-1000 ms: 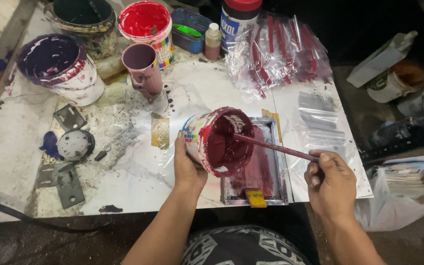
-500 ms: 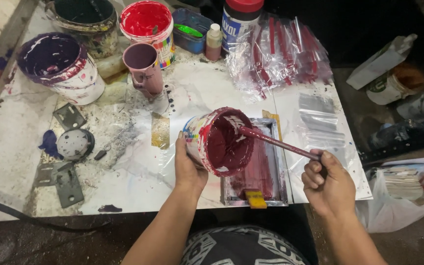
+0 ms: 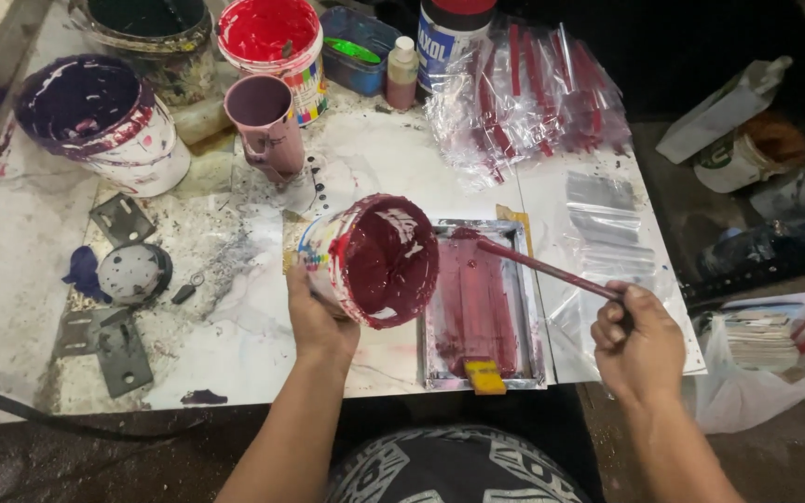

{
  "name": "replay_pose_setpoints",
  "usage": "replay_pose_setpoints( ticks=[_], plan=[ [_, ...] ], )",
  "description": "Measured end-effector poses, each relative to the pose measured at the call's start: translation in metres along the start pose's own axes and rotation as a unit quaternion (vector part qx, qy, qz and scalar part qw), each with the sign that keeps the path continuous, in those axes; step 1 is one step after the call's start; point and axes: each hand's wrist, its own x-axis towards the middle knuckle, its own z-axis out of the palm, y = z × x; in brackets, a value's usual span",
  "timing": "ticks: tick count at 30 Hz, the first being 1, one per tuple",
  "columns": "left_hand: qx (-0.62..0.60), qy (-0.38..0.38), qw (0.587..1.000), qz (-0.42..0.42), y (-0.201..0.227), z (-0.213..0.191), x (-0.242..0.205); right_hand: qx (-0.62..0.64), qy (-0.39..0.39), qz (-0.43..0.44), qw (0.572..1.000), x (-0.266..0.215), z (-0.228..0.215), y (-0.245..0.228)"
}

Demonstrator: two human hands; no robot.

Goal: The person pours dark red ink from a container into a rectangular screen printing tray and spreads it evenly with a yellow squeegee. They then place a clear plastic sheet over the inked area and smooth it down with their hands.

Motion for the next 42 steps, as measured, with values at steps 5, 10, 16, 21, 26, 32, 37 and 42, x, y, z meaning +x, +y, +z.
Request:
replay_pose_setpoints(
  ticks=[5,10,16,21,26,32,37,42],
  plan=[
    [-0.022,-0.002,1.000,0.009,-0.003,-0.001,0.000,-0.086,0.031,-0.061,0.994,0.002,0.005,0.018],
    [-0.043,-0.010,0.999,0.016,-0.007,-0.006,0.002,-0.186,0.041,-0.125,0.974,-0.005,0.011,0.015],
    [-0.051,-0.016,0.998,0.013,-0.008,-0.009,0.004,-0.301,-0.013,-0.218,0.928,-0.020,0.019,0.007],
    [-0.028,-0.043,0.998,0.022,-0.009,-0.013,0.010,-0.385,-0.098,-0.365,0.842,-0.032,0.033,-0.002],
    [-0.035,-0.050,0.998,0.028,-0.010,-0.011,0.006,-0.397,-0.116,-0.401,0.817,-0.034,0.036,-0.006],
    [-0.020,-0.038,0.999,0.015,-0.010,-0.015,0.006,-0.374,-0.120,-0.403,0.827,-0.031,0.035,-0.010],
    [-0.026,-0.029,0.999,0.008,-0.012,-0.014,0.004,-0.374,-0.125,-0.406,0.824,-0.035,0.036,-0.009],
    [-0.023,-0.023,0.999,-0.005,-0.013,-0.011,0.000,-0.375,-0.124,-0.418,0.818,-0.041,0.041,-0.016]
  ],
)
